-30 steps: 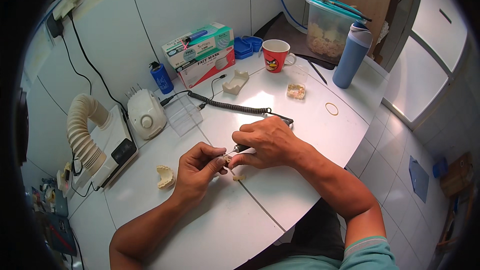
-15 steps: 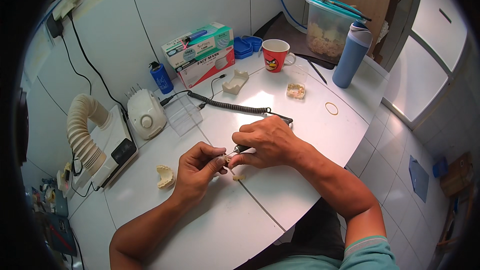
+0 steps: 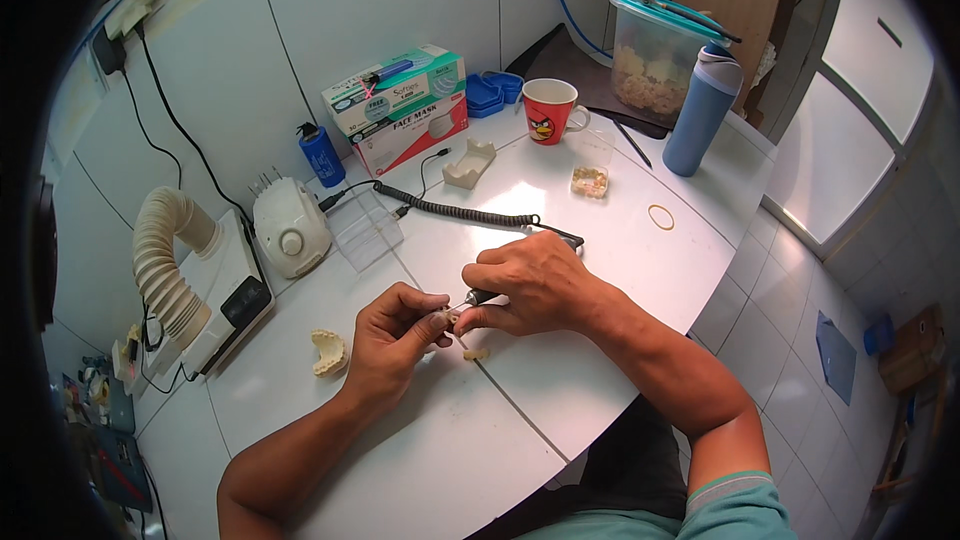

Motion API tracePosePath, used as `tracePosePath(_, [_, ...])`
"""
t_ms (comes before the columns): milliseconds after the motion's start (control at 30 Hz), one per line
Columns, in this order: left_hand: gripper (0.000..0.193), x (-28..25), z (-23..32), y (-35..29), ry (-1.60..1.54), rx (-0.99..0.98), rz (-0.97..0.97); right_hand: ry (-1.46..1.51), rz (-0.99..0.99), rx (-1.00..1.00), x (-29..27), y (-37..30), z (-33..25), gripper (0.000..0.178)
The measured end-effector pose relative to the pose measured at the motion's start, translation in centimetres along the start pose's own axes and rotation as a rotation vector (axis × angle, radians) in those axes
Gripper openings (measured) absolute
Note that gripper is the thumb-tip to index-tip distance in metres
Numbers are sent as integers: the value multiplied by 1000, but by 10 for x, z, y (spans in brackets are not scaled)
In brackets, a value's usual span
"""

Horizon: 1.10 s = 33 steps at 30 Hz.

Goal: Using a dental handpiece and small probe to adjust or trim a dental prosthetic component.

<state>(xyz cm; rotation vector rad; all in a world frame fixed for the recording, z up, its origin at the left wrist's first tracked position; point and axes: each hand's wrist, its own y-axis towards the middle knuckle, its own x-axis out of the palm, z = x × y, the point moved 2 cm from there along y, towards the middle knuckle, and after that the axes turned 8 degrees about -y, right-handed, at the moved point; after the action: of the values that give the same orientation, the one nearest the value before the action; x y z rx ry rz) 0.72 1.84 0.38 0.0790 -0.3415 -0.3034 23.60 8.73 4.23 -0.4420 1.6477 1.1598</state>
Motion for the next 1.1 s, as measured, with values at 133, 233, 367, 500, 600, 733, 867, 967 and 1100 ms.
tracePosePath(133, [16,0,0,0,5,0,8,-1,-24,1,0,0,0,56])
tracePosePath(233, [15,-1,0,0,11,3,5,3,-8,8,2,1,-1,56])
tracePosePath(367, [13,1,1,1,0,-3,4,-3,-32,12,1,0,0,56])
tracePosePath(500, [13,-1,0,0,12,0,4,-14,-30,2,1,0,0,56])
tracePosePath(600, [13,0,0,0,-11,-2,6,2,-17,4,2,0,0,56])
tracePosePath(733, [13,-1,-1,0,-4,-2,4,10,-10,-1,1,0,0,56])
tracePosePath(867, [13,0,-1,0,1,-3,10,-4,-20,-1,2,0,1,56])
tracePosePath(967, [16,-1,0,0,0,-8,7,5,-11,-6,3,0,1,56])
tracePosePath(1100, [15,0,0,0,-13,-12,17,13,-13,1,2,0,0,56])
